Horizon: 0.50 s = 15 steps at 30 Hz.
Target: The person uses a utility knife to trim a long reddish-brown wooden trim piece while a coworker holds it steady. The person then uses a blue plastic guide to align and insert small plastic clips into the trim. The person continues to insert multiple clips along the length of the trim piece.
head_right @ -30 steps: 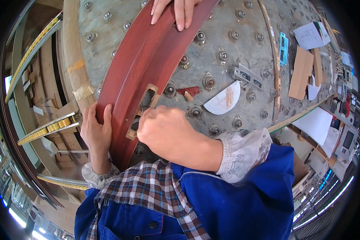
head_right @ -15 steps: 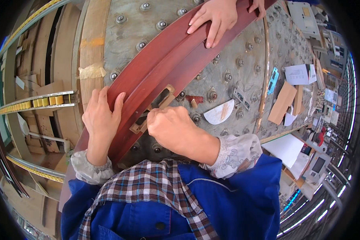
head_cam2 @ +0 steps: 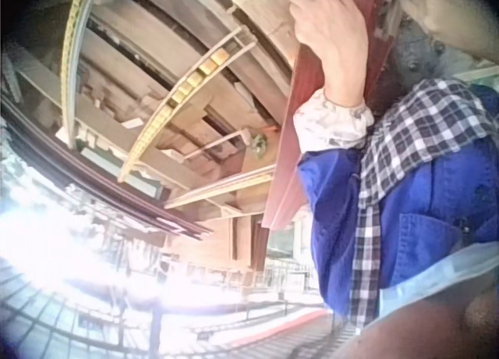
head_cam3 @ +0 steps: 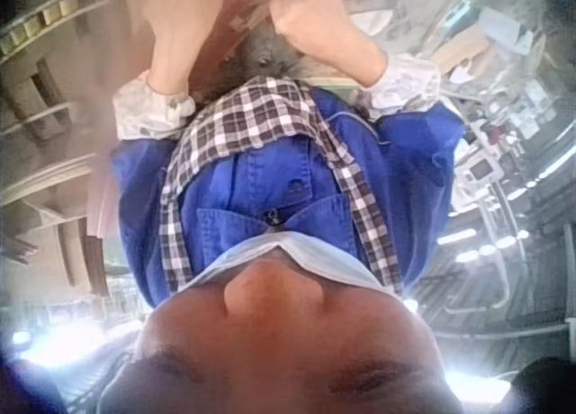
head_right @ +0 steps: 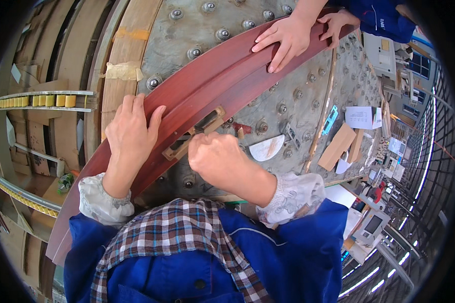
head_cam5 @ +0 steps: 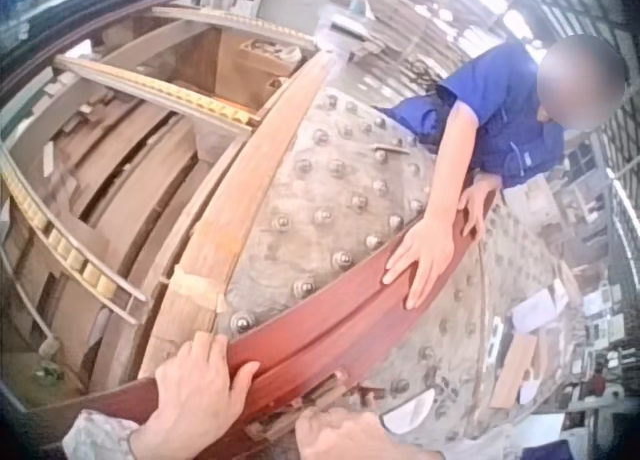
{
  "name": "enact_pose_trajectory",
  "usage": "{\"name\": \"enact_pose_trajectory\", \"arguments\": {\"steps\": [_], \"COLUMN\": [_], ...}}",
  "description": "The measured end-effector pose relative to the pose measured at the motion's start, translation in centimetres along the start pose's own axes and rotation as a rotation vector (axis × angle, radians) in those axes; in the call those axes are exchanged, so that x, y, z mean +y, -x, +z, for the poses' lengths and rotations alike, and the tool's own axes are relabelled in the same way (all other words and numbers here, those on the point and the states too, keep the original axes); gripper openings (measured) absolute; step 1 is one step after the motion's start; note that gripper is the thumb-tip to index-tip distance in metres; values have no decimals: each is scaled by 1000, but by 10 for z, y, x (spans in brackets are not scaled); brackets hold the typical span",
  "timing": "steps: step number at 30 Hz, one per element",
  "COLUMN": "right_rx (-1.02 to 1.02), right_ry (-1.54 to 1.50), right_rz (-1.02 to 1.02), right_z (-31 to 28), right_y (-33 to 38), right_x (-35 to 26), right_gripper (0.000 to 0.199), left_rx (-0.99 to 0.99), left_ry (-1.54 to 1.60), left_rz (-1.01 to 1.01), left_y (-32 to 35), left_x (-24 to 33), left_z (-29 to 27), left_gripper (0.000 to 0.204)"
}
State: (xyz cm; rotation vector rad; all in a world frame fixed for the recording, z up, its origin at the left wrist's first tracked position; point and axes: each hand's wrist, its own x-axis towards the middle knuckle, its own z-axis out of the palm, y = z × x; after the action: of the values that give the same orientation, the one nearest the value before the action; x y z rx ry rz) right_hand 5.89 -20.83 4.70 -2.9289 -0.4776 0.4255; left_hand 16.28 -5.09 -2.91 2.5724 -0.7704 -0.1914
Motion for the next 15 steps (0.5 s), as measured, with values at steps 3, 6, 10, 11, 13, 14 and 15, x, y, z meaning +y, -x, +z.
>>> {"name": "enact_pose_trajectory", "arguments": {"steps": [3,6,10,11,13,14,15], "right_rx": [-4,13,171,132,45,35,18], "right_ry": [-90,-145,-244,-201,-118,-68,-25], "right_rz": [112,324,370,328,237,184,106], "right_z": [4,12,10,6,-4,-5,-3], "right_y": [-4,-7,-5,-3,-1,-5,-6], "right_x": [-4,-8,6,8,8,5,4], "right_gripper": [13,7,21,16,8,7,6], "left_rx": [4,4,5,6,2,1,3], "left_ry": [-10,-4,-17,-8,-3,-6,-9], "left_rz": [-13,-18,-1,2,-7,-16,-17], "left_y": [1,0,0,-1,0,0,0], "left_x": [1,2,-2,-2,-2,-2,-2], "left_z": [0,0,2,2,3,3,2], "left_gripper": [41,41,42,42,42,42,42]}}
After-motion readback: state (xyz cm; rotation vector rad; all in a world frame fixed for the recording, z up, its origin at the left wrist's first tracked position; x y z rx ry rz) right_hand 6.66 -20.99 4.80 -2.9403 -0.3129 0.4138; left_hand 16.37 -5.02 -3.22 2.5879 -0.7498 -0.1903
